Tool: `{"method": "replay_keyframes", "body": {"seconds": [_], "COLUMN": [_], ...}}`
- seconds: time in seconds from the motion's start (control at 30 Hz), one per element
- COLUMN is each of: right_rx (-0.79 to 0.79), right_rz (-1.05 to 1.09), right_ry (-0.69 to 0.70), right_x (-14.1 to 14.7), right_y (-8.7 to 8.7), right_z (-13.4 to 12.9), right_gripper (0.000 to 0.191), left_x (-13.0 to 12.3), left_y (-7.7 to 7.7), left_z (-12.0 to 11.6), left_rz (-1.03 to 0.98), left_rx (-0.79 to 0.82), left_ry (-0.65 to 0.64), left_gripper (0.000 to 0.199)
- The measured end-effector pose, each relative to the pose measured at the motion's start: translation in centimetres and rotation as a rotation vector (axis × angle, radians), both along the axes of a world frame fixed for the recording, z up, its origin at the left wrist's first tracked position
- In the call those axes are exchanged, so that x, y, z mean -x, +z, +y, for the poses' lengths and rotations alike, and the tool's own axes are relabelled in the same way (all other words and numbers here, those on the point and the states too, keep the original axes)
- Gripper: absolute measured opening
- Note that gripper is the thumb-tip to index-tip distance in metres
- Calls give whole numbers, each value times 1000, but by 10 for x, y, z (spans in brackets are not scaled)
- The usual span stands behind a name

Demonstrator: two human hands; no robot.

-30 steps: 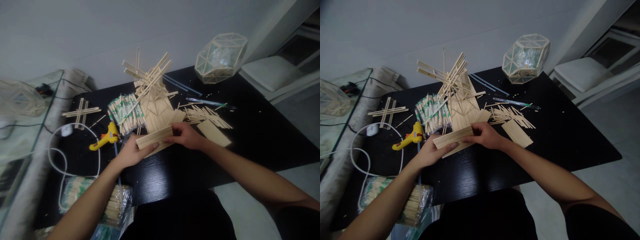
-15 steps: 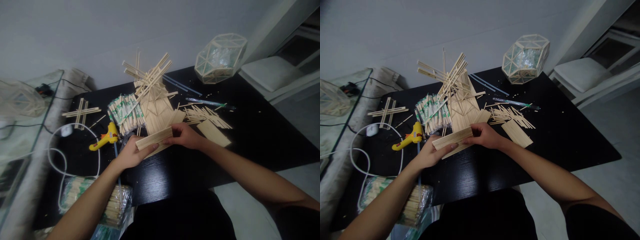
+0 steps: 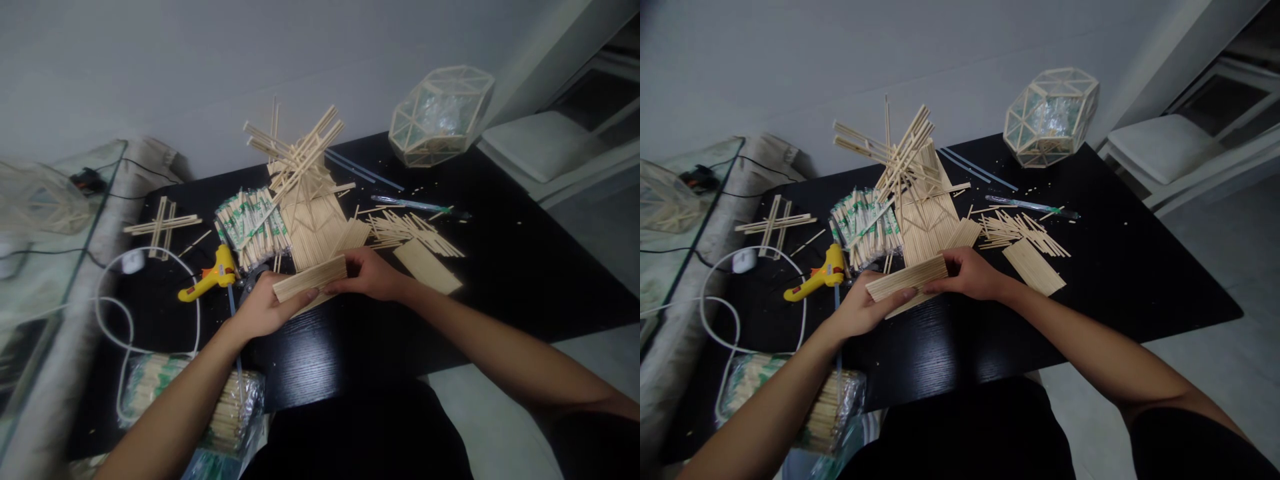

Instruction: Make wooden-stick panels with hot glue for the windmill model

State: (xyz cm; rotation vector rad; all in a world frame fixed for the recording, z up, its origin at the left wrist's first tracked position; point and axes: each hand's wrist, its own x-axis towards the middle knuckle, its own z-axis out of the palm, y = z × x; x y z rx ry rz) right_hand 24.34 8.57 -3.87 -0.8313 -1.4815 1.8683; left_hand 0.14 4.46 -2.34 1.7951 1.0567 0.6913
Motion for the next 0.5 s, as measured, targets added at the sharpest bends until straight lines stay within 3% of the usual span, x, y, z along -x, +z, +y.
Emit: {"method": "replay_keyframes", "body": {"seconds": [0.5], "right_rx": [-63], "right_rz": [30], "right_ry": [51], "right_x": [-1], "right_y": [-10], "right_z": [3], "right_gripper": [33], "left_x": [1], "left_y": [2], "left_z": [-1], "left_rz": [-15], "left_rx": [5], "left_ry": [33], "left_gripper": [46]}}
